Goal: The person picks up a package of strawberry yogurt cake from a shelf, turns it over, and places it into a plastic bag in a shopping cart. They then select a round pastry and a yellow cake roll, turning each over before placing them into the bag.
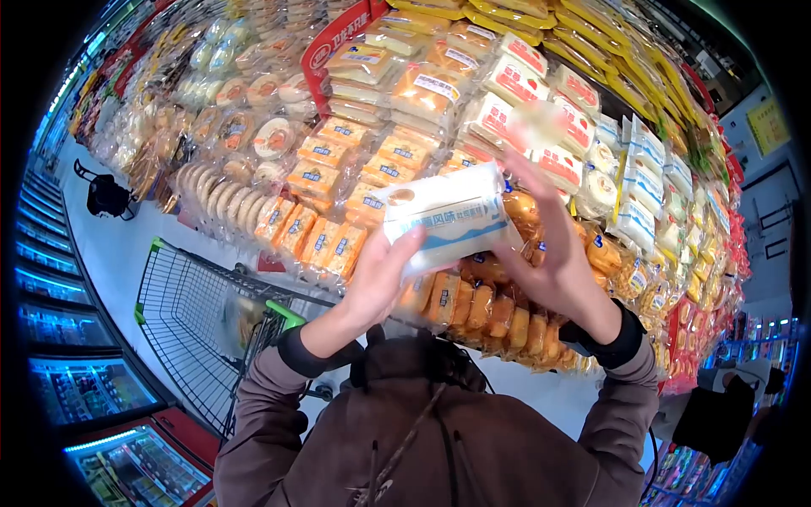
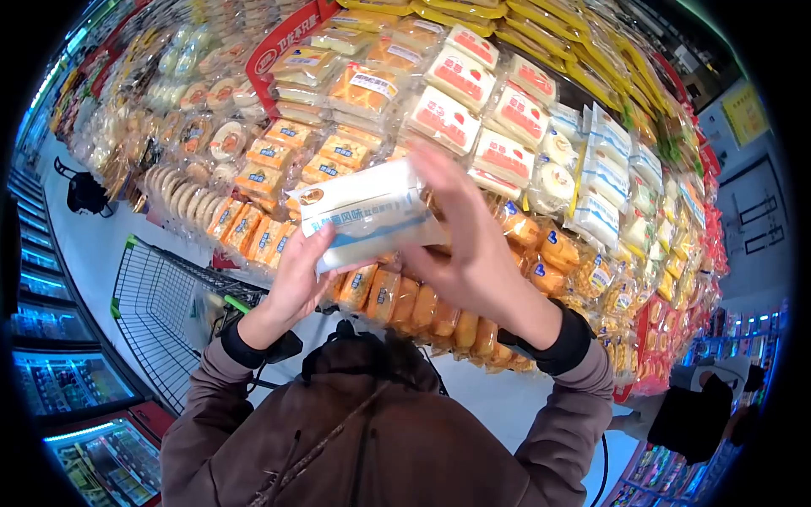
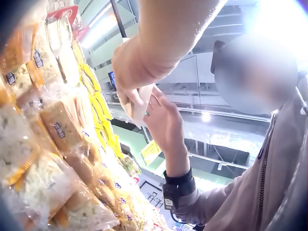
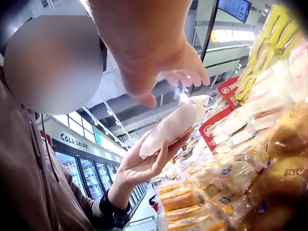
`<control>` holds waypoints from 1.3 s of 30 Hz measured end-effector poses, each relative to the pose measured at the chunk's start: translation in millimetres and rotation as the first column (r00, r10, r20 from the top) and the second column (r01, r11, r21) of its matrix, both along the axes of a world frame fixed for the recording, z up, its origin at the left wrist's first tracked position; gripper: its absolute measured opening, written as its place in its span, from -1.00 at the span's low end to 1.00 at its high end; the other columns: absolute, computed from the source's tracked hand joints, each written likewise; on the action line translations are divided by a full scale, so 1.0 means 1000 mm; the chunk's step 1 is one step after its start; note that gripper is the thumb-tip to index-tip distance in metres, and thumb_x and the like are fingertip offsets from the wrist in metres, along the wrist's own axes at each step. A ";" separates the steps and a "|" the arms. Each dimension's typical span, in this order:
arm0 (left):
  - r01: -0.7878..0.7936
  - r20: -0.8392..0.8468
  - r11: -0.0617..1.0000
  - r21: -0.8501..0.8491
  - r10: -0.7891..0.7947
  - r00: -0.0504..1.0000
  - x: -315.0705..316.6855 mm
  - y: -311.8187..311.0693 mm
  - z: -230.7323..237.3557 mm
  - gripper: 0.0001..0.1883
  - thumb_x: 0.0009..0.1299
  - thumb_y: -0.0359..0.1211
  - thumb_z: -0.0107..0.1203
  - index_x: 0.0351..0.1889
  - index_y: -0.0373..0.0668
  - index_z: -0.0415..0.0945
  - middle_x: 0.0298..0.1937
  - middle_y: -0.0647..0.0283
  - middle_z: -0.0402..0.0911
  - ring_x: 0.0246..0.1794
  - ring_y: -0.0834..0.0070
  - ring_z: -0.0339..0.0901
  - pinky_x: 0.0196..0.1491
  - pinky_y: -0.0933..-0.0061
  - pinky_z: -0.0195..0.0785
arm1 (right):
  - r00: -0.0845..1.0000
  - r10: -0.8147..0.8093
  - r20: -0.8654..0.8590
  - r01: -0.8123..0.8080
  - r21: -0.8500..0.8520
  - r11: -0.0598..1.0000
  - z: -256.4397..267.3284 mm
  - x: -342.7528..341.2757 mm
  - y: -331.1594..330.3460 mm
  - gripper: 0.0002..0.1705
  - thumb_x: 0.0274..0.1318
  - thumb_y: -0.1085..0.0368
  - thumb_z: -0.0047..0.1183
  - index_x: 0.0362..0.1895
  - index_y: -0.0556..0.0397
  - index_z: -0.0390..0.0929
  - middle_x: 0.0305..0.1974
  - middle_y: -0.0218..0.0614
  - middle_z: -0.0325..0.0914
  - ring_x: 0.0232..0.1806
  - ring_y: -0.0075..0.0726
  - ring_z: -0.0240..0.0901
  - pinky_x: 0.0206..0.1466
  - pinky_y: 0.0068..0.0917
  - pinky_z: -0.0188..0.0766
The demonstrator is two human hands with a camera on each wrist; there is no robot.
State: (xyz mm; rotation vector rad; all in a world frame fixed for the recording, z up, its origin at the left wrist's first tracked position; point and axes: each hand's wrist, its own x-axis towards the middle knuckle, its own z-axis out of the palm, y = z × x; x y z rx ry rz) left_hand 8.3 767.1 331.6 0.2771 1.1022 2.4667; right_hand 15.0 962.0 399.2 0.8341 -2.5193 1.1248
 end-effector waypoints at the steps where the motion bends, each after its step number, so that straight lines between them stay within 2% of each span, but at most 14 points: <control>1: 0.005 -0.007 1.000 -0.006 -0.005 1.000 -0.001 -0.004 0.002 -0.59 0.42 -0.36 -0.26 0.18 -0.34 0.06 0.08 0.06 0.32 0.04 0.29 0.37 -0.03 0.23 0.40 | 0.993 -0.063 0.099 0.077 -0.143 0.987 -0.008 -0.002 -0.002 -0.33 -0.11 0.43 0.10 0.15 0.08 0.14 0.15 -0.09 0.18 0.18 -0.11 0.16 0.18 -0.32 0.15; 2: 0.012 -0.001 1.000 -0.015 -0.012 1.000 -0.001 -0.007 0.001 -0.59 0.42 -0.35 -0.26 0.17 -0.34 0.06 0.08 0.05 0.32 0.03 0.29 0.37 -0.03 0.24 0.40 | 0.972 -0.111 0.205 0.166 -0.273 0.948 -0.013 -0.005 -0.004 -0.37 -0.05 0.44 0.06 0.15 0.09 0.13 0.13 -0.10 0.22 0.15 -0.18 0.21 0.15 -0.35 0.18; 3: 0.022 0.004 0.999 -0.025 -0.022 1.000 -0.002 -0.011 -0.001 -0.59 0.42 -0.34 -0.25 0.17 -0.35 0.07 0.08 0.05 0.32 0.03 0.29 0.37 -0.03 0.24 0.40 | 0.932 0.019 0.361 0.126 -0.373 0.919 -0.015 -0.008 -0.002 -0.41 0.00 0.45 0.02 0.16 0.09 0.13 0.10 -0.14 0.26 0.12 -0.26 0.24 0.13 -0.38 0.20; 5: 0.016 -0.011 0.998 -0.057 -0.017 1.000 -0.002 -0.015 0.001 -0.59 0.42 -0.31 -0.25 0.16 -0.35 0.09 0.07 0.04 0.33 0.01 0.28 0.39 -0.04 0.24 0.41 | 0.750 0.300 0.590 0.114 -0.562 0.819 -0.017 -0.015 0.004 -0.48 0.09 0.45 -0.06 0.16 0.11 0.13 0.04 -0.21 0.34 0.05 -0.41 0.29 0.07 -0.45 0.25; 8: 0.011 -0.030 0.997 -0.082 -0.013 0.999 -0.004 -0.019 -0.001 -0.47 0.40 -0.17 -0.20 0.16 -0.39 0.04 0.08 -0.04 0.31 0.03 0.23 0.40 -0.05 0.24 0.43 | 0.649 0.371 0.664 0.185 -0.611 0.770 -0.022 -0.017 -0.004 -0.52 0.12 0.44 -0.10 0.15 0.12 0.14 -0.05 -0.28 0.42 -0.04 -0.51 0.34 0.01 -0.53 0.28; 14: 0.021 -0.012 0.998 -0.063 -0.022 1.000 -0.001 -0.028 -0.002 -0.49 0.40 -0.19 -0.20 0.18 -0.35 0.04 0.06 -0.03 0.33 0.03 0.22 0.40 -0.05 0.27 0.43 | 0.646 0.361 0.673 0.213 -0.613 0.761 -0.024 -0.018 -0.014 -0.54 0.13 0.41 -0.10 0.13 0.14 0.18 -0.07 -0.28 0.43 -0.05 -0.48 0.36 0.00 -0.54 0.29; 16: -0.032 0.022 0.997 -0.069 0.034 0.999 0.002 -0.044 0.000 -0.52 0.40 -0.22 -0.18 0.16 -0.34 0.09 0.04 0.04 0.37 0.00 0.27 0.42 -0.07 0.24 0.44 | 0.669 0.328 0.667 0.190 -0.581 0.792 -0.026 -0.018 -0.013 -0.52 0.11 0.41 -0.09 0.14 0.17 0.17 -0.05 -0.25 0.41 -0.04 -0.46 0.35 0.01 -0.53 0.29; 18: 0.014 -0.002 0.998 -0.063 -0.014 1.000 0.004 -0.038 -0.012 -0.55 0.39 -0.22 -0.13 0.13 -0.32 0.16 0.01 0.16 0.40 -0.08 0.43 0.44 -0.12 0.37 0.41 | 0.657 0.310 0.687 0.185 -0.545 0.818 -0.026 -0.014 -0.021 -0.49 0.08 0.42 -0.09 0.14 0.24 0.14 -0.01 -0.18 0.37 0.00 -0.41 0.34 0.05 -0.50 0.27; 20: -0.012 -0.018 0.947 -0.322 0.007 1.000 0.012 -0.049 -0.010 -0.53 0.36 -0.10 -0.09 0.07 -0.27 0.26 -0.05 0.23 0.43 -0.11 0.57 0.39 -0.07 0.50 0.34 | 0.624 0.345 0.701 0.193 -0.566 0.802 -0.030 -0.010 -0.029 -0.46 0.08 0.38 -0.09 0.16 0.26 0.10 0.02 -0.15 0.34 0.03 -0.37 0.33 0.08 -0.47 0.25; 23: -0.044 -0.062 0.987 -0.152 0.035 0.997 0.028 -0.058 -0.031 -0.53 0.35 -0.10 -0.06 0.07 -0.24 0.27 -0.09 0.29 0.43 -0.13 0.64 0.35 -0.12 0.57 0.30 | 0.509 0.402 0.761 0.227 -0.569 0.790 -0.046 -0.006 -0.040 -0.43 0.06 0.29 -0.01 0.13 0.25 0.15 0.00 -0.17 0.38 0.01 -0.36 0.34 0.07 -0.47 0.26; 30: -0.165 -0.058 0.974 -0.154 0.158 0.986 0.056 -0.107 -0.036 -0.54 0.32 -0.15 0.01 0.08 -0.23 0.26 -0.12 0.33 0.45 -0.14 0.69 0.32 -0.12 0.59 0.27 | 0.418 0.432 0.799 0.178 -0.539 0.823 -0.058 -0.002 -0.093 -0.43 0.02 0.26 0.06 0.10 0.23 0.19 -0.03 -0.22 0.41 -0.02 -0.41 0.37 0.03 -0.51 0.27; 36: -0.169 -0.013 0.939 -0.300 0.173 0.985 0.066 -0.144 -0.044 -0.53 0.29 -0.23 0.06 0.10 -0.23 0.25 -0.14 0.36 0.46 -0.21 0.72 0.35 -0.16 0.64 0.27 | 0.482 0.368 0.795 0.169 -0.497 0.851 -0.062 0.008 -0.123 -0.44 -0.01 0.32 0.08 0.09 0.24 0.21 -0.05 -0.21 0.43 -0.03 -0.40 0.38 0.03 -0.49 0.26; 37: -0.178 0.039 0.969 -0.171 0.187 0.982 0.069 -0.146 -0.038 -0.51 0.28 -0.24 0.08 0.12 -0.23 0.24 -0.17 0.39 0.46 -0.25 0.75 0.35 -0.21 0.69 0.25 | 0.492 0.363 0.791 0.155 -0.490 0.858 -0.062 0.010 -0.126 -0.42 -0.02 0.32 0.08 0.09 0.25 0.20 -0.05 -0.20 0.43 -0.02 -0.38 0.38 0.04 -0.47 0.27; 39: -0.219 0.006 0.960 -0.174 0.224 0.975 0.074 -0.151 -0.047 -0.50 0.29 -0.24 0.08 0.13 -0.24 0.23 -0.18 0.39 0.46 -0.25 0.76 0.34 -0.22 0.70 0.25 | 0.502 0.371 0.782 0.157 -0.504 0.850 -0.065 0.014 -0.129 -0.47 -0.02 0.35 0.08 0.06 0.23 0.23 -0.07 -0.21 0.44 -0.05 -0.41 0.39 0.04 -0.50 0.25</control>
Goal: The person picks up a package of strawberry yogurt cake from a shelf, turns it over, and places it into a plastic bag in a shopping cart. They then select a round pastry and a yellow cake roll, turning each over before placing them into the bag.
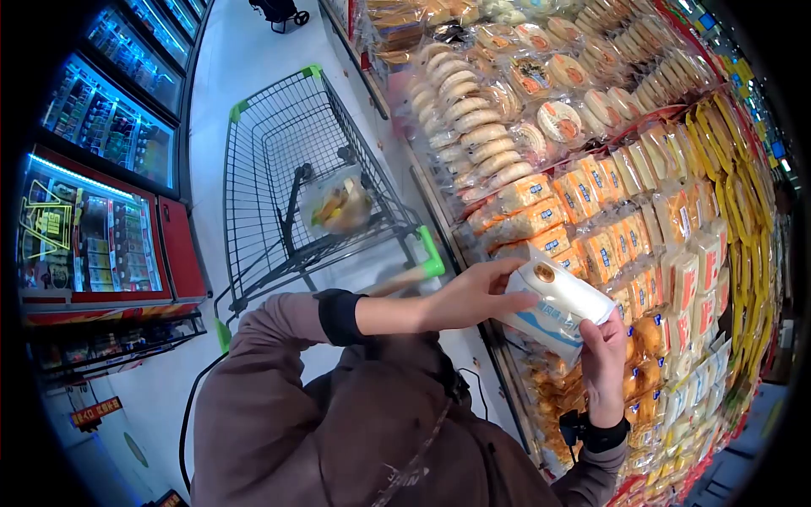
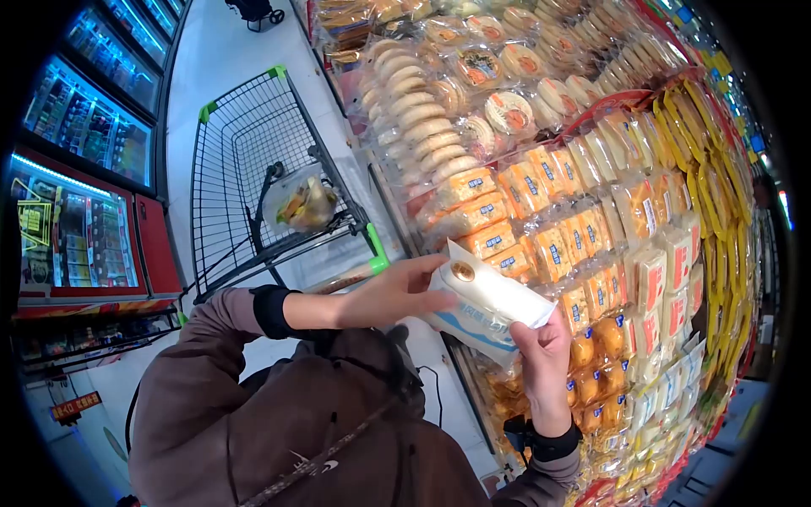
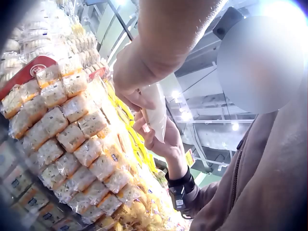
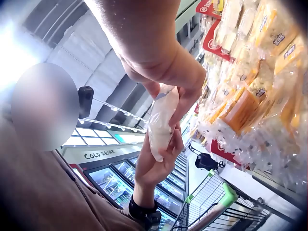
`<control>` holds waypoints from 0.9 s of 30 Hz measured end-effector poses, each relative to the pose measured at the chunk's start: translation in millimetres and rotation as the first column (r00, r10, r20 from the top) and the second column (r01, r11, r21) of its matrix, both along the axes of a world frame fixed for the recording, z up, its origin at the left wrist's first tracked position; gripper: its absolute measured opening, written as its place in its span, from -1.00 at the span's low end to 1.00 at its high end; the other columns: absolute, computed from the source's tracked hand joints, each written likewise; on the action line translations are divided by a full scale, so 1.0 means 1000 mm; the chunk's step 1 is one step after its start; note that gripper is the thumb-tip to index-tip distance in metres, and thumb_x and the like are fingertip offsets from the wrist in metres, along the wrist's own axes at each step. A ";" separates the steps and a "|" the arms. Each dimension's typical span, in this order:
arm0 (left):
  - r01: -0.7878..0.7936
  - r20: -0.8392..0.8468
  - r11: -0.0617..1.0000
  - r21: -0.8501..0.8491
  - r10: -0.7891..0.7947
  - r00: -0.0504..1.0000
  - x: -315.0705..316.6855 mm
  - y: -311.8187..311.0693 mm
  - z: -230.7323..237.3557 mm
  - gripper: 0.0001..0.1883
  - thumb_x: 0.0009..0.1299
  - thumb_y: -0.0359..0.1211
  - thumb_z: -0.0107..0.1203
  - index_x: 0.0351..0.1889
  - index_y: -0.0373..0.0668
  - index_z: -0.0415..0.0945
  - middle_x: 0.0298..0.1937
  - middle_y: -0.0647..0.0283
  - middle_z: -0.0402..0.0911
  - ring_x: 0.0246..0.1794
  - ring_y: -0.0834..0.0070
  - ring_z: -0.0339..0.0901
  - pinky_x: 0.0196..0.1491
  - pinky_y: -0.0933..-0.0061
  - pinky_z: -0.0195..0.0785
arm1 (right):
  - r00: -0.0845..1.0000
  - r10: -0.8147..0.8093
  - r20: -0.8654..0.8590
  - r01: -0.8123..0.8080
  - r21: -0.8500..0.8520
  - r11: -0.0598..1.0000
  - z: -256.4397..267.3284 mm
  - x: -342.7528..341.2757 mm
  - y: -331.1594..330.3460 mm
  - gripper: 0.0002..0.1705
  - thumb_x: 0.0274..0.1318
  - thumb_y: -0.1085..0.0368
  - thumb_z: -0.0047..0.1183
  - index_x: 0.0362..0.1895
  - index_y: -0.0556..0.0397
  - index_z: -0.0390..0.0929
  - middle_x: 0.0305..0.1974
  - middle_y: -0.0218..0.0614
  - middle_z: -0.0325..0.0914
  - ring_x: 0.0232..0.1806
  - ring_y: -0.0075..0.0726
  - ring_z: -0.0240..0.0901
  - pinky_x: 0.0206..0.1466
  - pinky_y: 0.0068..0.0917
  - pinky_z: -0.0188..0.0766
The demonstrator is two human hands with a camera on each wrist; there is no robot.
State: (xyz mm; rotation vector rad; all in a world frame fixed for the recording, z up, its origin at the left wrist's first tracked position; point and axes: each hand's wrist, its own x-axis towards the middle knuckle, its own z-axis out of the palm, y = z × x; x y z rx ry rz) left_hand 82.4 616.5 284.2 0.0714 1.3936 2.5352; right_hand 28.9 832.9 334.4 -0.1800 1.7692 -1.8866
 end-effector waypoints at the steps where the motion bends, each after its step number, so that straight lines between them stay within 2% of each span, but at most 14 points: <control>1: -0.020 -0.019 1.000 -0.006 0.019 1.000 0.003 -0.002 -0.002 -0.49 0.29 -0.24 0.08 0.14 -0.24 0.23 -0.18 0.39 0.46 -0.25 0.77 0.34 -0.23 0.71 0.25 | 1.000 -0.003 -0.008 0.003 -0.009 1.000 -0.002 0.002 -0.001 -0.49 -0.02 0.37 0.08 0.05 0.23 0.25 -0.08 -0.22 0.45 -0.06 -0.43 0.39 0.03 -0.51 0.25; 4: -0.065 0.028 0.998 -0.015 0.065 0.997 0.016 -0.008 0.004 -0.51 0.31 -0.23 0.04 0.14 -0.24 0.24 -0.19 0.40 0.46 -0.25 0.78 0.33 -0.24 0.71 0.24 | 1.000 0.024 -0.004 -0.024 -0.024 0.999 -0.002 0.008 -0.005 -0.50 -0.03 0.37 0.10 0.03 0.22 0.27 -0.09 -0.22 0.45 -0.07 -0.43 0.39 0.03 -0.51 0.25; 7: -0.002 0.036 0.998 -0.059 0.004 0.999 0.035 -0.013 0.003 -0.55 0.35 -0.23 -0.02 0.14 -0.26 0.25 -0.16 0.39 0.47 -0.20 0.77 0.33 -0.17 0.70 0.24 | 0.999 0.046 0.003 -0.046 -0.020 0.999 -0.001 0.023 -0.008 -0.49 -0.03 0.36 0.12 0.02 0.22 0.27 -0.09 -0.22 0.46 -0.08 -0.45 0.40 0.02 -0.53 0.27; 10: -0.061 -0.020 0.994 -0.088 0.059 0.998 0.056 -0.005 0.006 -0.57 0.38 -0.21 -0.07 0.12 -0.25 0.28 -0.18 0.41 0.47 -0.21 0.77 0.31 -0.19 0.70 0.22 | 0.998 0.062 -0.013 -0.062 -0.039 0.997 -0.002 0.040 -0.004 -0.49 -0.04 0.34 0.14 0.01 0.22 0.29 -0.08 -0.22 0.45 -0.08 -0.46 0.40 0.01 -0.54 0.28; 13: -0.077 -0.055 0.978 -0.196 0.067 0.996 0.078 0.000 0.010 -0.60 0.39 -0.22 -0.10 0.10 -0.26 0.29 -0.17 0.40 0.48 -0.19 0.78 0.30 -0.14 0.68 0.22 | 0.998 0.055 -0.024 -0.057 -0.073 0.996 -0.004 0.062 0.001 -0.51 -0.03 0.34 0.14 0.00 0.22 0.31 -0.08 -0.23 0.46 -0.09 -0.47 0.40 0.00 -0.54 0.28; 16: -0.204 -0.204 0.952 -0.229 0.158 0.966 0.095 0.011 0.000 -0.63 0.40 -0.24 -0.12 0.07 -0.27 0.31 -0.18 0.41 0.47 -0.20 0.78 0.30 -0.15 0.68 0.22 | 1.000 0.018 -0.005 -0.018 -0.165 0.986 -0.010 0.086 0.004 -0.53 -0.02 0.36 0.12 0.00 0.23 0.32 -0.10 -0.25 0.47 -0.11 -0.47 0.41 -0.01 -0.54 0.29; 19: -0.201 -0.116 0.931 -0.303 0.174 0.978 0.119 0.019 -0.006 -0.66 0.41 -0.26 -0.14 0.06 -0.25 0.33 -0.18 0.42 0.47 -0.20 0.79 0.30 -0.17 0.70 0.22 | 0.999 -0.016 0.030 0.022 -0.222 0.975 -0.022 0.106 0.008 -0.57 0.03 0.36 0.06 0.00 0.25 0.33 -0.14 -0.25 0.49 -0.11 -0.46 0.41 0.00 -0.52 0.30; 20: -0.278 -0.221 0.934 -0.225 0.229 0.948 0.125 0.026 -0.009 -0.67 0.41 -0.24 -0.15 0.05 -0.21 0.34 -0.22 0.46 0.46 -0.25 0.81 0.28 -0.25 0.73 0.20 | 0.999 -0.009 0.051 0.021 -0.238 0.971 -0.028 0.112 0.011 -0.58 0.05 0.35 0.05 0.00 0.25 0.34 -0.14 -0.25 0.49 -0.11 -0.46 0.41 0.00 -0.51 0.29; 23: -0.225 -0.118 0.924 -0.308 0.197 0.973 0.148 0.028 -0.010 -0.65 0.42 -0.20 -0.17 0.03 -0.21 0.36 -0.19 0.45 0.46 -0.22 0.79 0.30 -0.23 0.73 0.21 | 0.998 0.011 0.064 0.006 -0.249 0.968 -0.039 0.129 0.017 -0.63 0.13 0.31 -0.06 0.00 0.25 0.36 -0.13 -0.25 0.49 -0.12 -0.48 0.41 -0.02 -0.53 0.30; 26: -0.240 -0.058 0.921 -0.307 0.233 0.971 0.165 0.034 -0.007 -0.65 0.42 -0.22 -0.17 0.01 -0.26 0.36 -0.15 0.37 0.49 -0.16 0.69 0.34 -0.09 0.63 0.21 | 0.999 0.015 0.040 -0.006 -0.228 0.974 -0.051 0.142 0.022 -0.67 0.19 0.30 -0.14 -0.03 0.25 0.39 -0.14 -0.25 0.50 -0.14 -0.48 0.43 -0.05 -0.54 0.32; 27: -0.242 -0.039 0.920 -0.309 0.242 0.970 0.171 0.035 -0.007 -0.65 0.42 -0.22 -0.17 0.00 -0.28 0.36 -0.13 0.34 0.50 -0.13 0.65 0.35 -0.04 0.59 0.21 | 1.000 0.007 0.012 -0.004 -0.194 0.981 -0.056 0.144 0.024 -0.68 0.19 0.27 -0.13 -0.05 0.21 0.42 -0.23 -0.35 0.50 -0.29 -0.59 0.34 -0.21 -0.62 0.24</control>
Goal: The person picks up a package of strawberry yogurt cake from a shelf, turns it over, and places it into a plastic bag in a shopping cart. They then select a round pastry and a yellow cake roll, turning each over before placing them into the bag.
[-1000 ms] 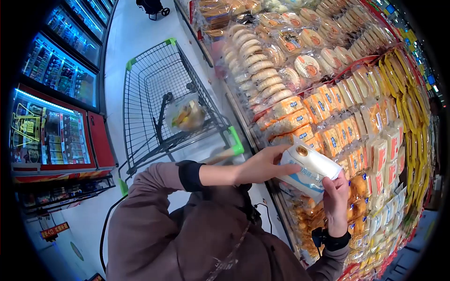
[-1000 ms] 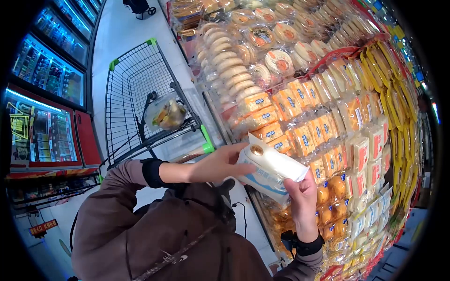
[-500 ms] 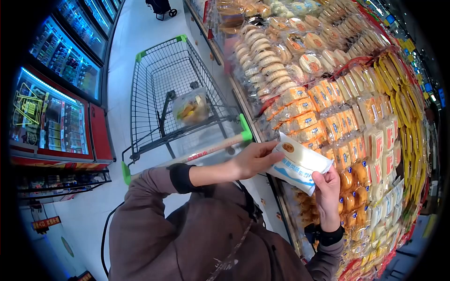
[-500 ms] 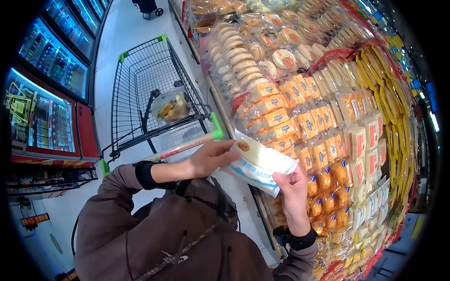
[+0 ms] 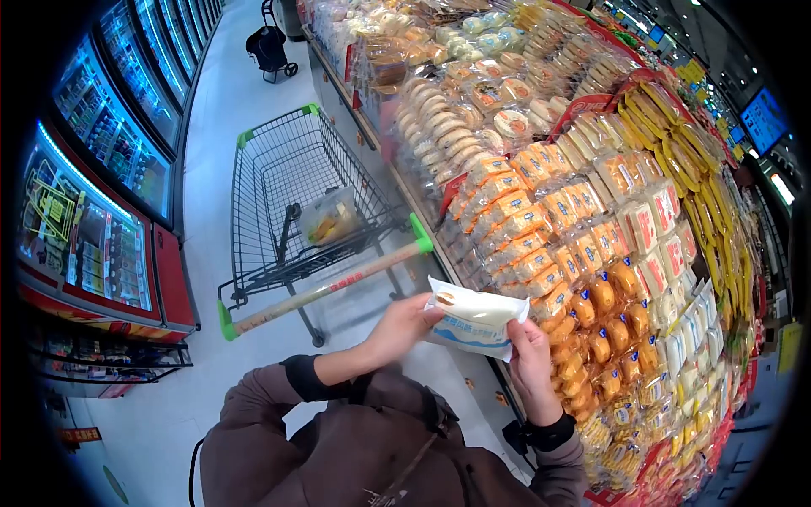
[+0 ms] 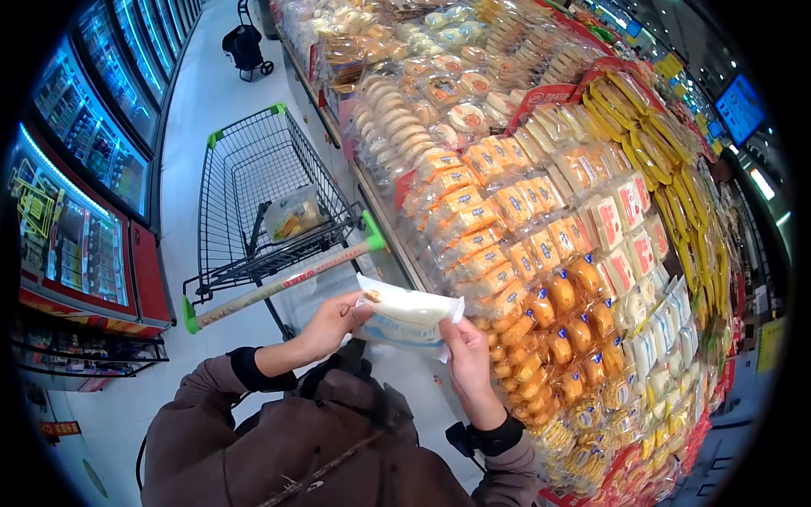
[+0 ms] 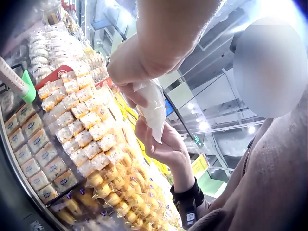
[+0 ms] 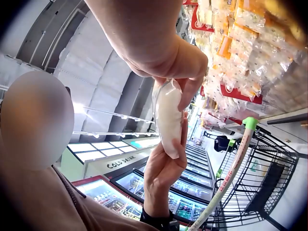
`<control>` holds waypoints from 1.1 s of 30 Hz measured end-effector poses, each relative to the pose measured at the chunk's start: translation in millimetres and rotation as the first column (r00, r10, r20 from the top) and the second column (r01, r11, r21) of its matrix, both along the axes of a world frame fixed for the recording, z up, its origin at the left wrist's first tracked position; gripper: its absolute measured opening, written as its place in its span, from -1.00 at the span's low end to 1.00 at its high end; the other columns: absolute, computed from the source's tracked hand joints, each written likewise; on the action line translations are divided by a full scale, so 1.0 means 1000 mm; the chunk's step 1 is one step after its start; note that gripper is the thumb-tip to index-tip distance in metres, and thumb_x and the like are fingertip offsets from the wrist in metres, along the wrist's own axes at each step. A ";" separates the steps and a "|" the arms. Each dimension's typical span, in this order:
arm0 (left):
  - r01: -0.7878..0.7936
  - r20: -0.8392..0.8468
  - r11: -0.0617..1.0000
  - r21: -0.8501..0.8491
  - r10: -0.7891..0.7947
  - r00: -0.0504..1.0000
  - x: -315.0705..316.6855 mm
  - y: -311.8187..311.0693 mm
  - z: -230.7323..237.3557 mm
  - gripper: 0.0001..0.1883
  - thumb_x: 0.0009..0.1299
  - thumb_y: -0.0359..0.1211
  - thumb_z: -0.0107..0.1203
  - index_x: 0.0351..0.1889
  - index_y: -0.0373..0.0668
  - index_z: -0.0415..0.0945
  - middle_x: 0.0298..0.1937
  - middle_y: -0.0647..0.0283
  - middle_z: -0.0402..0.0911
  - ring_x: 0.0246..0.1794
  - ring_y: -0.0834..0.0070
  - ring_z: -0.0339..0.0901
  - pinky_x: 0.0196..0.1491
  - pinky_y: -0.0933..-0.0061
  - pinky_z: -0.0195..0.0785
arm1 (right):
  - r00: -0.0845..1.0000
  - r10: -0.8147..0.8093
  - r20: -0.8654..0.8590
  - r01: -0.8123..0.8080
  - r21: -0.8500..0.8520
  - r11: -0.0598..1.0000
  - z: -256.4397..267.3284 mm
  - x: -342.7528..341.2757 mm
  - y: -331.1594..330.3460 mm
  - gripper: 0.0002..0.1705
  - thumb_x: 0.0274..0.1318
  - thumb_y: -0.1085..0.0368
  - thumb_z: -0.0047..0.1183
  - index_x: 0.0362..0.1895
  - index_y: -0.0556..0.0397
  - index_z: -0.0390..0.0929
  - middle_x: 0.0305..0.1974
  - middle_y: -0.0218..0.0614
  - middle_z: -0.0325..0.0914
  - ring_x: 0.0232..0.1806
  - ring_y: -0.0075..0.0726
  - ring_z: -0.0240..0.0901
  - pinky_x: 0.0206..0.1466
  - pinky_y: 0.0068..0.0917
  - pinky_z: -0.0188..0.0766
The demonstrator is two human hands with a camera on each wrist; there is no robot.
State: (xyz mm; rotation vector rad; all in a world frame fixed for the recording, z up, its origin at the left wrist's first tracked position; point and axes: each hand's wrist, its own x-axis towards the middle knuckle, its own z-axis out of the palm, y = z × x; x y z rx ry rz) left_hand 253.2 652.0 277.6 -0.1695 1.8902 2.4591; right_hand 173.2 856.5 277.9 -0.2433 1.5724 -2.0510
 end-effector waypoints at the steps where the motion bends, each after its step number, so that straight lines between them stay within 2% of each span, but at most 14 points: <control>1: -0.019 0.075 1.000 0.005 0.019 0.997 0.002 0.001 -0.009 -0.70 0.40 -0.31 -0.16 -0.02 -0.30 0.37 -0.13 0.31 0.50 -0.13 0.65 0.36 -0.03 0.57 0.21 | 1.000 -0.008 -0.029 0.009 0.034 0.999 -0.007 0.002 0.002 -0.69 0.18 0.24 -0.11 -0.07 0.17 0.45 -0.32 -0.45 0.50 -0.44 -0.70 0.25 -0.38 -0.70 0.15; 2: -0.030 0.057 1.000 0.008 0.029 0.998 0.005 0.003 -0.014 -0.70 0.40 -0.33 -0.16 -0.02 -0.31 0.37 -0.13 0.31 0.50 -0.13 0.65 0.36 -0.02 0.58 0.21 | 0.998 -0.017 -0.060 0.021 0.068 0.997 -0.010 0.004 0.004 -0.69 0.18 0.22 -0.10 -0.08 0.13 0.48 -0.41 -0.55 0.50 -0.58 -0.81 0.17 -0.54 -0.78 0.07; 4: -0.046 0.014 0.999 0.017 0.046 0.999 0.008 0.003 -0.018 -0.72 0.38 -0.37 -0.16 -0.02 -0.33 0.37 -0.12 0.29 0.50 -0.12 0.67 0.35 -0.02 0.59 0.21 | 0.995 -0.079 -0.063 0.084 0.087 0.993 -0.009 0.011 -0.001 -0.71 0.16 0.13 -0.07 -0.19 0.04 0.55 -0.59 -0.70 0.37 -0.67 -0.86 -0.06 -0.63 -0.76 -0.17; 8: -0.020 -0.082 0.997 0.077 0.027 0.996 0.008 0.004 -0.028 -0.60 0.41 -0.25 -0.16 0.07 -0.36 0.30 -0.04 0.27 0.47 -0.08 0.66 0.37 -0.01 0.65 0.19 | 0.988 -0.151 -0.030 0.153 0.108 0.982 -0.012 0.014 -0.001 -0.70 0.13 0.09 -0.04 -0.30 0.03 0.58 -0.61 -0.70 0.35 -0.66 -0.85 -0.02 -0.62 -0.77 -0.13; 9: 0.003 -0.071 0.996 0.094 0.003 0.997 0.008 0.002 -0.025 -0.60 0.41 -0.26 -0.17 0.07 -0.39 0.28 -0.02 0.23 0.46 -0.02 0.61 0.35 0.08 0.60 0.15 | 0.988 -0.156 -0.019 0.157 0.111 0.981 -0.012 0.014 -0.001 -0.71 0.12 0.09 -0.04 -0.30 0.03 0.58 -0.60 -0.70 0.35 -0.66 -0.85 -0.01 -0.62 -0.77 -0.13; 12: -0.003 -0.069 0.989 0.146 0.013 0.998 0.010 -0.002 -0.017 -0.65 0.40 -0.38 -0.16 0.10 -0.36 0.28 -0.04 0.32 0.47 -0.10 0.71 0.33 -0.01 0.66 0.17 | 0.987 -0.161 0.017 0.159 0.097 0.983 -0.013 0.014 -0.004 -0.71 0.11 0.10 -0.03 -0.29 0.04 0.57 -0.58 -0.68 0.37 -0.64 -0.85 0.01 -0.60 -0.78 -0.12; 15: 0.028 0.013 0.998 0.055 -0.029 0.999 0.011 -0.018 -0.003 -0.64 0.41 -0.36 -0.16 0.12 -0.34 0.27 -0.05 0.34 0.46 -0.11 0.74 0.33 -0.05 0.70 0.18 | 0.988 -0.151 0.018 0.150 0.068 0.986 -0.007 0.014 -0.015 -0.69 0.11 0.10 -0.02 -0.25 0.06 0.56 -0.54 -0.66 0.41 -0.62 -0.85 0.02 -0.59 -0.78 -0.11; 18: 0.052 -0.016 0.998 0.025 -0.052 0.999 0.012 -0.040 0.005 -0.62 0.40 -0.25 -0.15 0.11 -0.22 0.30 -0.22 0.51 0.46 -0.37 0.85 0.25 -0.33 0.76 0.16 | 0.987 -0.161 0.009 0.161 0.009 0.987 -0.001 0.015 -0.039 -0.67 0.12 0.11 -0.03 -0.21 0.09 0.55 -0.50 -0.63 0.44 -0.61 -0.84 0.05 -0.57 -0.78 -0.09; 24: 0.026 0.024 0.977 -0.212 -0.022 0.999 0.012 -0.111 -0.015 -0.66 0.39 -0.27 -0.14 0.06 -0.22 0.36 -0.31 0.49 0.49 -0.42 0.85 0.26 -0.38 0.77 0.17 | 0.998 -0.061 0.002 0.061 0.096 0.994 -0.008 0.011 -0.092 -0.68 0.16 0.15 -0.08 -0.15 0.12 0.52 -0.47 -0.63 0.43 -0.52 -0.81 0.11 -0.49 -0.76 0.00; 25: -0.041 0.000 0.987 -0.155 0.041 0.999 0.009 -0.119 -0.018 -0.66 0.38 -0.32 -0.12 0.08 -0.22 0.36 -0.51 0.56 0.39 -0.58 0.85 0.13 -0.52 0.77 0.05 | 0.999 -0.036 -0.006 0.036 0.132 0.991 -0.007 0.010 -0.100 -0.68 0.17 0.16 -0.10 -0.14 0.12 0.52 -0.47 -0.63 0.42 -0.51 -0.81 0.11 -0.47 -0.76 0.01; 28: -0.045 0.044 0.993 -0.110 0.050 0.998 0.009 -0.152 -0.017 -0.68 0.39 -0.32 -0.14 0.06 -0.22 0.37 -0.53 0.56 0.38 -0.60 0.85 0.13 -0.53 0.75 0.05 | 0.991 0.013 -0.130 0.021 0.257 0.966 0.005 0.012 -0.136 -0.67 0.20 0.13 -0.13 -0.13 0.10 0.50 -0.47 -0.66 0.40 -0.51 -0.82 0.08 -0.47 -0.78 -0.01; 29: -0.058 0.081 0.998 -0.038 0.061 0.995 0.009 -0.161 -0.019 -0.69 0.40 -0.33 -0.15 0.05 -0.24 0.38 -0.48 0.51 0.45 -0.57 0.85 0.23 -0.51 0.77 0.11 | 0.992 0.044 -0.121 -0.016 0.224 0.974 0.003 0.011 -0.142 -0.66 0.21 0.13 -0.17 -0.12 0.10 0.48 -0.41 -0.61 0.40 -0.46 -0.78 0.12 -0.42 -0.76 0.05; 32: -0.080 0.041 0.996 -0.029 0.082 0.996 0.011 -0.189 -0.016 -0.68 0.40 -0.32 -0.16 0.03 -0.29 0.37 -0.41 0.44 0.52 -0.52 0.84 0.33 -0.48 0.78 0.17 | 0.969 -0.001 -0.245 0.035 0.134 0.990 -0.034 0.002 -0.165 -0.65 0.23 0.13 -0.21 -0.11 0.12 0.45 -0.33 -0.51 0.40 -0.36 -0.67 0.19 -0.32 -0.65 0.16; 33: -0.082 0.047 0.995 -0.062 0.085 0.995 0.013 -0.200 -0.010 -0.69 0.39 -0.31 -0.14 0.01 -0.30 0.37 -0.35 0.40 0.55 -0.47 0.82 0.39 -0.45 0.79 0.21 | 0.879 0.078 -0.470 0.047 0.250 0.967 -0.046 -0.007 -0.174 -0.70 0.20 0.18 -0.19 -0.16 0.13 0.44 -0.31 -0.35 0.42 -0.27 -0.42 0.31 -0.19 -0.46 0.26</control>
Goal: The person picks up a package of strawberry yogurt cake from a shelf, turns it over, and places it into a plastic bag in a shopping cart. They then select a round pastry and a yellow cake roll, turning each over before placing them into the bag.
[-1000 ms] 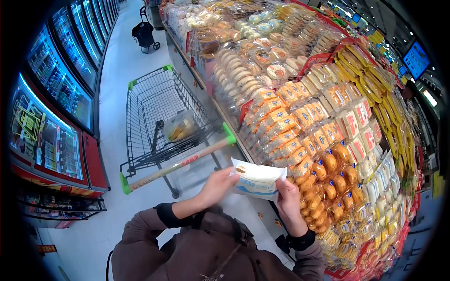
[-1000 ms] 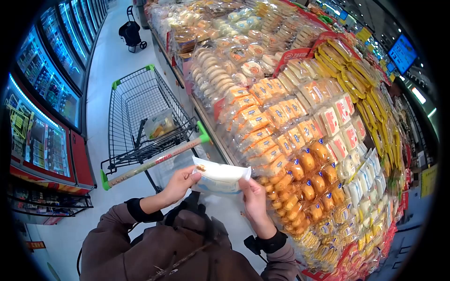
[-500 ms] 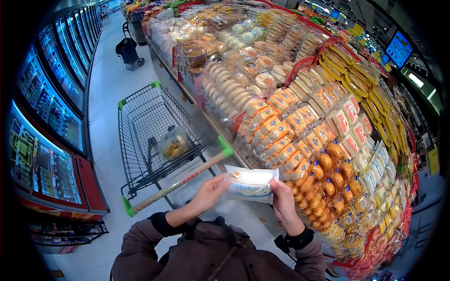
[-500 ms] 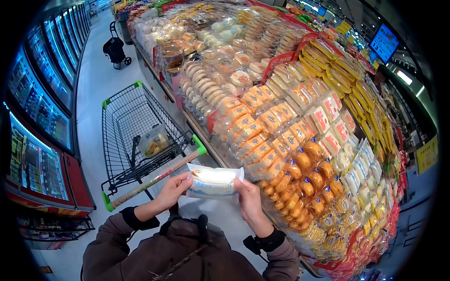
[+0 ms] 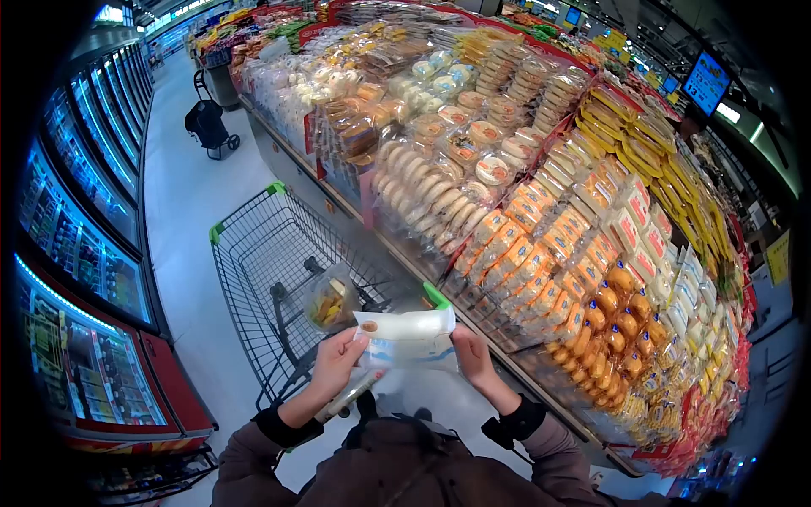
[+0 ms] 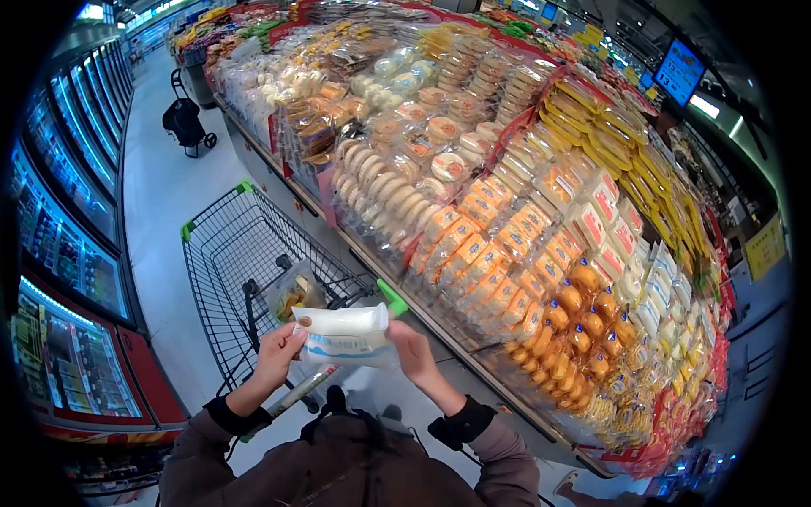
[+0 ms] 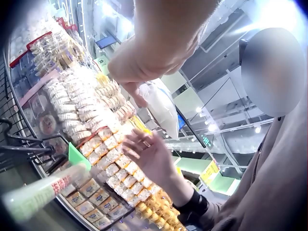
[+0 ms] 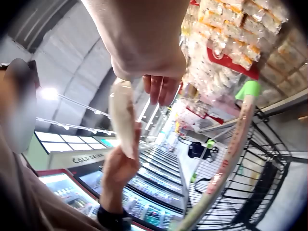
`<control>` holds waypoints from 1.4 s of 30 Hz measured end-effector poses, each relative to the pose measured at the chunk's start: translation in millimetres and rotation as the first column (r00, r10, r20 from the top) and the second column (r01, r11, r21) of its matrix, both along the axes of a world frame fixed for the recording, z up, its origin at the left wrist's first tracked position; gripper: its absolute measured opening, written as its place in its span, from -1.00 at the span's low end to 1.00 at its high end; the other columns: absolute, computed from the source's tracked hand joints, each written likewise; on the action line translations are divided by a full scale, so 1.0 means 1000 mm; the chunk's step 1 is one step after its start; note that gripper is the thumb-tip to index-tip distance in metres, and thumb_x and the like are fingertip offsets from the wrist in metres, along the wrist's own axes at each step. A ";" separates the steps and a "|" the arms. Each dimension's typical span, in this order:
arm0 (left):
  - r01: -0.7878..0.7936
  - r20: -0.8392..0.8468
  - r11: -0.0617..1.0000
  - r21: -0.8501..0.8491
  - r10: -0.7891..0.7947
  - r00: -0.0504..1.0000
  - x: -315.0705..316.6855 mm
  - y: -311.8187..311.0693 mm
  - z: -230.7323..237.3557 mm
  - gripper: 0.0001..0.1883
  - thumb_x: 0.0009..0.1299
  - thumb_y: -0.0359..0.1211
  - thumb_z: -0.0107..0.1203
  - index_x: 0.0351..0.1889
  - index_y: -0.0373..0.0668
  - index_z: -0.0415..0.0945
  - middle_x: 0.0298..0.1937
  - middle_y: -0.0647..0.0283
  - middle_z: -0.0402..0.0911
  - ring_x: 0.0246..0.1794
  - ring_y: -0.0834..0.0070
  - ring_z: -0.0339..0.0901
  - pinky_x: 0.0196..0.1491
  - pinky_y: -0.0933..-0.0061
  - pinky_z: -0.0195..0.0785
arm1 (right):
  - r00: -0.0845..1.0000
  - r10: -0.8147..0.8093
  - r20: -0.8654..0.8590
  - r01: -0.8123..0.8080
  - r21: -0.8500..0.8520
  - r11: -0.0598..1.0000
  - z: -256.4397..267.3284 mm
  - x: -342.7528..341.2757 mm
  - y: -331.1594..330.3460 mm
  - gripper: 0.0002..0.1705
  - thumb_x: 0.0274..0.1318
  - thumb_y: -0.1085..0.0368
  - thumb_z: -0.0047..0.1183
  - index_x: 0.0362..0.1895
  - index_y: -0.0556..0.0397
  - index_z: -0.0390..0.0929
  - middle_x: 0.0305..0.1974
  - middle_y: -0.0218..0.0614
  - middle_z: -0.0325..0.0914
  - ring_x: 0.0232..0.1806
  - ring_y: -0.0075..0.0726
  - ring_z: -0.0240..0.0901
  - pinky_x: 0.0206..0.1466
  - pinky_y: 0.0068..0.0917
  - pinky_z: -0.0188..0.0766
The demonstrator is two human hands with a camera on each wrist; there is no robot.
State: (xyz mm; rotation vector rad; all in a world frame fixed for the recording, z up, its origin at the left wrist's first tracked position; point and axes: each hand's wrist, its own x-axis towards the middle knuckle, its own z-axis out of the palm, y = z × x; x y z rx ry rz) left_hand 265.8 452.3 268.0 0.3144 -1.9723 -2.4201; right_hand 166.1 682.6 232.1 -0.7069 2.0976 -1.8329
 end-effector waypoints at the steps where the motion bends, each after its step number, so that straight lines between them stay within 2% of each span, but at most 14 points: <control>1: -0.033 0.004 0.999 0.042 0.033 0.999 -0.001 -0.010 -0.002 -0.69 0.39 -0.32 -0.13 0.00 -0.30 0.38 -0.35 0.40 0.55 -0.47 0.81 0.39 -0.45 0.79 0.21 | 0.982 0.032 -0.186 -0.010 0.118 0.993 -0.017 -0.008 -0.008 -0.72 0.17 0.19 -0.17 -0.19 0.13 0.44 -0.33 -0.31 0.42 -0.25 -0.32 0.32 -0.17 -0.40 0.26; 3: -0.097 0.021 0.987 0.129 0.095 0.995 0.000 -0.028 -0.011 -0.70 0.38 -0.32 -0.12 -0.01 -0.29 0.39 -0.34 0.39 0.54 -0.46 0.80 0.39 -0.45 0.80 0.21 | 0.849 0.155 -0.504 0.042 0.358 0.933 -0.042 -0.015 -0.021 -0.76 0.11 0.23 -0.13 -0.26 0.14 0.43 -0.35 -0.22 0.41 -0.21 -0.12 0.34 -0.14 -0.29 0.28; 4: -0.034 -0.021 0.983 0.181 0.039 0.999 0.000 -0.043 -0.015 -0.70 0.38 -0.33 -0.12 -0.01 -0.28 0.38 -0.31 0.39 0.53 -0.45 0.78 0.40 -0.45 0.82 0.21 | 0.895 0.192 -0.403 0.021 0.467 0.884 -0.047 -0.012 -0.027 -0.81 0.00 0.24 -0.07 -0.39 0.12 0.41 -0.39 -0.20 0.38 -0.18 0.00 0.29 -0.07 -0.23 0.24; 8: -0.168 0.032 0.961 0.218 0.165 0.986 -0.002 -0.066 -0.009 -0.69 0.38 -0.35 -0.14 0.00 -0.35 0.35 -0.28 0.35 0.51 -0.51 0.80 0.32 -0.52 0.79 0.14 | 0.537 0.342 -0.771 0.178 0.500 0.848 -0.062 -0.020 -0.050 -0.78 -0.06 0.15 -0.02 -0.52 0.02 0.37 -0.48 -0.30 0.31 -0.24 -0.22 0.30 -0.06 -0.28 0.16; 11: -0.147 0.011 0.961 0.234 0.148 0.989 -0.004 -0.090 -0.023 -0.69 0.38 -0.36 -0.15 0.00 -0.37 0.34 -0.26 0.32 0.52 -0.50 0.79 0.32 -0.53 0.79 0.13 | 0.586 0.476 -0.656 0.119 0.650 0.750 -0.074 -0.020 -0.068 -0.76 -0.07 0.12 -0.02 -0.53 0.02 0.39 -0.49 -0.30 0.31 -0.26 -0.22 0.31 -0.13 -0.27 0.18; 12: -0.161 0.026 0.958 0.238 0.159 0.987 -0.005 -0.096 -0.021 -0.69 0.38 -0.37 -0.15 0.00 -0.38 0.33 -0.25 0.30 0.52 -0.48 0.77 0.35 -0.51 0.80 0.14 | 0.582 0.446 -0.680 0.118 0.613 0.781 -0.089 -0.024 -0.074 -0.72 -0.08 0.09 -0.04 -0.62 0.03 0.43 -0.58 -0.29 0.35 -0.38 -0.17 0.35 -0.27 -0.24 0.24; 15: -0.171 0.033 0.959 0.225 0.168 0.985 -0.008 -0.113 -0.022 -0.69 0.38 -0.37 -0.16 0.01 -0.38 0.32 -0.25 0.30 0.52 -0.48 0.77 0.35 -0.51 0.80 0.14 | 0.653 0.559 -0.512 0.068 0.774 0.630 -0.113 -0.034 -0.078 -0.76 -0.21 0.16 -0.02 -0.73 0.01 0.38 -0.65 -0.30 0.38 -0.51 -0.17 0.34 -0.40 -0.29 0.25; 16: -0.183 0.038 0.955 0.234 0.179 0.983 -0.010 -0.117 -0.020 -0.69 0.38 -0.37 -0.16 0.00 -0.38 0.33 -0.25 0.30 0.52 -0.49 0.78 0.34 -0.51 0.80 0.14 | 0.610 0.475 -0.634 0.127 0.670 0.731 -0.114 -0.035 -0.080 -0.73 -0.25 0.14 -0.03 -0.82 -0.04 0.36 -0.79 -0.33 0.30 -0.65 -0.16 0.30 -0.50 -0.25 0.21; 21: -0.210 0.047 0.939 0.274 0.205 0.978 -0.016 -0.133 -0.013 -0.70 0.39 -0.36 -0.16 -0.01 -0.37 0.33 -0.25 0.29 0.53 -0.47 0.78 0.36 -0.50 0.80 0.16 | 0.654 0.491 -0.575 0.103 0.711 0.695 -0.106 -0.040 -0.092 -0.74 -0.25 0.14 -0.04 -0.79 -0.01 0.38 -0.76 -0.31 0.33 -0.62 -0.16 0.32 -0.47 -0.27 0.24; 28: -0.192 0.025 0.936 0.294 0.194 0.981 -0.020 -0.162 -0.031 -0.68 0.38 -0.35 -0.15 0.02 -0.38 0.31 -0.16 0.21 0.52 -0.27 0.61 0.48 -0.29 0.67 0.37 | 0.662 0.525 -0.535 0.073 0.743 0.666 -0.117 -0.055 -0.122 -0.74 -0.28 0.14 -0.06 -0.82 -0.04 0.37 -0.75 -0.30 0.34 -0.64 -0.14 0.32 -0.49 -0.26 0.26; 31: -0.250 0.045 0.928 0.276 0.247 0.968 -0.030 -0.161 -0.022 -0.66 0.38 -0.34 -0.14 0.03 -0.38 0.31 -0.15 0.20 0.52 -0.22 0.57 0.49 -0.23 0.62 0.41 | 0.651 0.485 -0.585 0.052 0.671 0.739 -0.122 -0.063 -0.140 -0.74 -0.30 0.12 -0.05 -0.84 -0.06 0.36 -0.76 -0.31 0.33 -0.65 -0.15 0.30 -0.50 -0.26 0.26; 35: -0.281 0.033 0.931 0.235 0.281 0.959 -0.043 -0.170 -0.023 -0.63 0.38 -0.31 -0.13 0.05 -0.37 0.29 -0.13 0.21 0.51 -0.22 0.58 0.49 -0.23 0.59 0.42 | 0.614 0.495 -0.615 0.031 0.645 0.763 -0.132 -0.080 -0.162 -0.75 -0.33 0.09 -0.04 -0.81 -0.06 0.37 -0.76 -0.32 0.30 -0.66 -0.16 0.29 -0.50 -0.28 0.26; 40: -0.337 0.046 0.924 0.182 0.334 0.941 -0.068 -0.184 -0.014 -0.65 0.38 -0.29 -0.12 0.01 -0.35 0.33 -0.14 0.24 0.51 -0.23 0.60 0.49 -0.23 0.60 0.40 | 0.619 0.529 -0.581 0.016 0.682 0.731 -0.119 -0.098 -0.200 -0.67 -0.19 0.05 -0.12 -0.81 -0.07 0.42 -0.73 -0.27 0.41 -0.65 -0.15 0.35 -0.52 -0.21 0.29; 42: -0.379 0.058 0.908 0.180 0.375 0.925 -0.081 -0.189 -0.011 -0.66 0.37 -0.28 -0.11 -0.01 -0.34 0.34 -0.16 0.25 0.51 -0.23 0.62 0.49 -0.24 0.62 0.39 | 0.625 0.562 -0.542 0.031 0.736 0.676 -0.113 -0.105 -0.215 -0.66 -0.18 0.06 -0.13 -0.80 -0.06 0.46 -0.72 -0.24 0.42 -0.64 -0.11 0.37 -0.51 -0.18 0.30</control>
